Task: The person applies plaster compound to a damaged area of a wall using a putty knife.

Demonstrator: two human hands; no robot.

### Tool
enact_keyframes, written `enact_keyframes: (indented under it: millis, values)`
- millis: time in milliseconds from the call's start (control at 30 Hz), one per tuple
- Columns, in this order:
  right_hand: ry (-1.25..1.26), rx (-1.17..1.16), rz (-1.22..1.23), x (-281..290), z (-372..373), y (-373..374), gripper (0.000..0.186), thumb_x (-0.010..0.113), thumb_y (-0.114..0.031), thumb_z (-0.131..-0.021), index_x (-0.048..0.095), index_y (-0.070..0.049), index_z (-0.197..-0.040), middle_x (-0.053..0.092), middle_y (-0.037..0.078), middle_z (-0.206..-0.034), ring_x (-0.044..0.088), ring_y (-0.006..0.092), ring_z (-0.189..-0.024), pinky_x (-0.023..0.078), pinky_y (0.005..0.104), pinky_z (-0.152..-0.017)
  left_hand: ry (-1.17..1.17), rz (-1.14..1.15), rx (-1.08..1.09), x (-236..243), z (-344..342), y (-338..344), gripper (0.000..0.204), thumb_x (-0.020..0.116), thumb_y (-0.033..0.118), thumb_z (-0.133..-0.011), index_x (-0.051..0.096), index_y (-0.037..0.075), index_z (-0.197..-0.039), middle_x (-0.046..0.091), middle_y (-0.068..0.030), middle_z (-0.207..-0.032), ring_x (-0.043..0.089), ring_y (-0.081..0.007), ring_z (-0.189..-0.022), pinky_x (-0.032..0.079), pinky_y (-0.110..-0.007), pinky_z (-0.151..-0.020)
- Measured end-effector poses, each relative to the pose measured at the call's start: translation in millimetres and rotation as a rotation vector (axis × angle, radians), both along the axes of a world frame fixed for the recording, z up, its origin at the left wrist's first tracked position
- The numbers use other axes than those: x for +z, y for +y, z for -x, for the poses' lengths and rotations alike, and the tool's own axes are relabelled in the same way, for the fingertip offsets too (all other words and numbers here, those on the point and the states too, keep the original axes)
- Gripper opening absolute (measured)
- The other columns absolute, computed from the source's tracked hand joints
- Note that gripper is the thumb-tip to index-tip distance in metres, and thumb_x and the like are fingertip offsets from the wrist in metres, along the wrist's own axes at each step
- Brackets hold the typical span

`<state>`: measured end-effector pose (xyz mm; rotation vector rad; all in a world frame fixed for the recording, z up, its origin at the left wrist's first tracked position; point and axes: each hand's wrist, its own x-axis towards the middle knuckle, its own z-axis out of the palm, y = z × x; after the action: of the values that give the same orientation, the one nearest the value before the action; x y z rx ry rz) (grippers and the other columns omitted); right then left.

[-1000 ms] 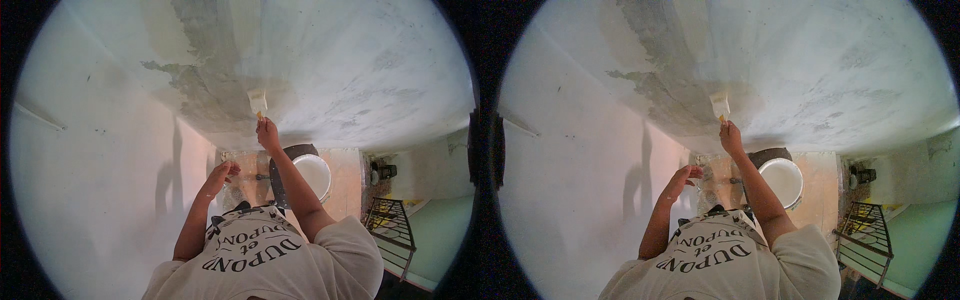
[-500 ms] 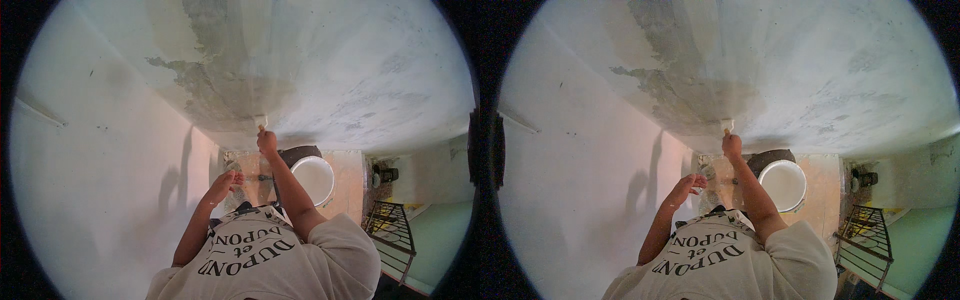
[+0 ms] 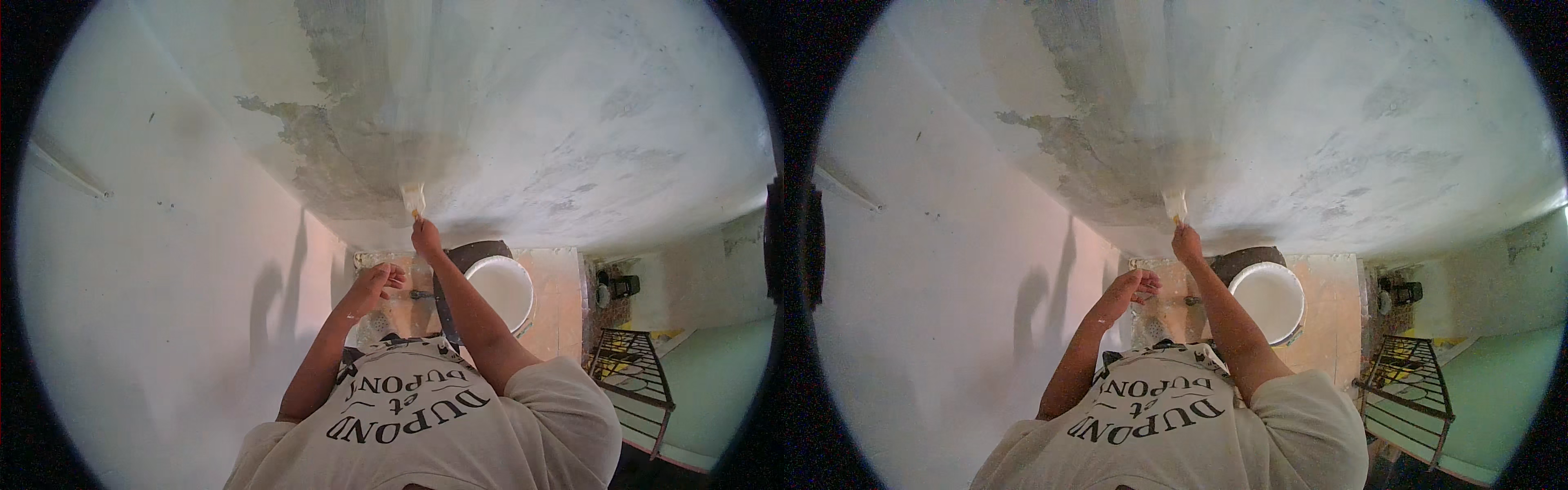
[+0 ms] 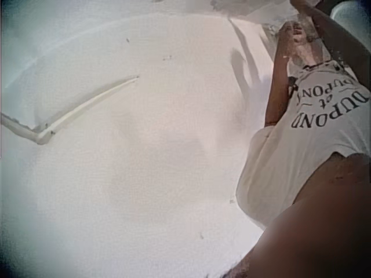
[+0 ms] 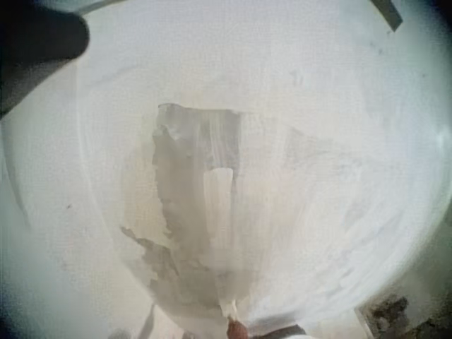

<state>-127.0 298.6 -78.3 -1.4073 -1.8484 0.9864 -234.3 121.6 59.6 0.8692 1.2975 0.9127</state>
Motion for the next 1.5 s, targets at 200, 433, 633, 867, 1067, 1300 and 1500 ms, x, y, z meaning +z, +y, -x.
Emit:
enact_keyframes:
  millis: [200,433,633,867,1067,1300,1500]
  values:
    - [0.018,0.01,0.569,-66.7,-6.0,4.0,0.04,0.037,-0.029,-0.094,0.054,0.004,-0.081,0.057,0.018,-0.059,0.054,0.0273,-0.042,0.044,0.0387,-0.043,0.011,0.003,-0.013,0.0,-4.2,-1.5,0.05,0.029,0.047,-0.095,0.054,0.006,-0.108,0.059,-0.0024,-0.099,0.056,-0.0112,-0.089,0.043,-0.027,-0.072]
    - [0.198,-0.049,0.214,196.2,-7.2,5.1,0.041,0.039,-0.024,-0.094,0.051,0.005,-0.068,0.051,0.019,-0.056,0.047,0.0316,-0.042,0.039,0.0428,-0.045,-0.003,-0.075,0.013,24.3,-1.6,3.4,0.049,0.033,0.051,-0.094,0.055,0.009,-0.107,0.059,-0.0015,-0.1,0.055,-0.0115,-0.091,0.042,-0.029,-0.073]
    - [0.286,-0.089,-0.448,268.7,4.9,-2.4,0.042,0.035,-0.025,-0.095,0.052,0.004,-0.07,0.048,0.017,-0.054,0.051,0.027,-0.05,0.04,0.0401,-0.049,0.034,-0.129,0.012,34.2,0.4,6.2,0.063,0.034,0.063,-0.088,0.054,0.007,-0.108,0.058,-0.005,-0.104,0.056,-0.0164,-0.095,0.044,-0.031,-0.077]
    - [-0.06,0.043,0.127,125.3,6.5,-3.3,0.034,0.041,-0.021,-0.091,0.054,0.006,-0.075,0.057,0.026,-0.063,0.058,0.0386,-0.057,0.047,0.0464,-0.054,-0.022,-0.2,0.03,42.6,-9.4,7.7,0.051,0.033,0.051,-0.093,0.053,0.006,-0.109,0.059,-0.0054,-0.105,0.057,-0.016,-0.095,0.044,-0.031,-0.077]
    - [0.151,-0.042,0.573,126.2,4.3,-7.7,0.034,0.043,-0.021,-0.088,0.052,0.004,-0.067,0.052,0.013,-0.052,0.053,0.0223,-0.041,0.041,0.0358,-0.036,-0.026,-0.209,0.061,48.0,-5.8,3.6,0.052,0.035,0.052,-0.093,0.054,0.006,-0.109,0.059,-0.0054,-0.105,0.058,-0.0161,-0.095,0.044,-0.031,-0.077]
    - [0.537,0.112,0.263,335.4,16.9,-11.7,0.028,0.04,-0.02,-0.088,0.051,-0.004,-0.068,0.044,0.002,-0.051,0.038,0.0116,-0.036,0.032,0.0274,-0.033,-0.019,-0.176,0.083,39.2,0.3,1.3,0.052,0.035,0.052,-0.093,0.054,0.006,-0.109,0.059,-0.0061,-0.104,0.057,-0.0163,-0.094,0.044,-0.032,-0.077]
    - [0.312,0.131,-0.269,311.9,42.5,-12.0,0.027,0.041,-0.014,-0.09,0.048,0.006,-0.074,0.053,0.025,-0.067,0.054,0.0418,-0.066,0.04,0.048,-0.06,-0.051,-0.212,0.12,39.9,4.7,0.1,0.049,0.038,0.05,-0.093,0.054,0.006,-0.107,0.059,-0.0058,-0.101,0.058,-0.016,-0.092,0.044,-0.03,-0.074]
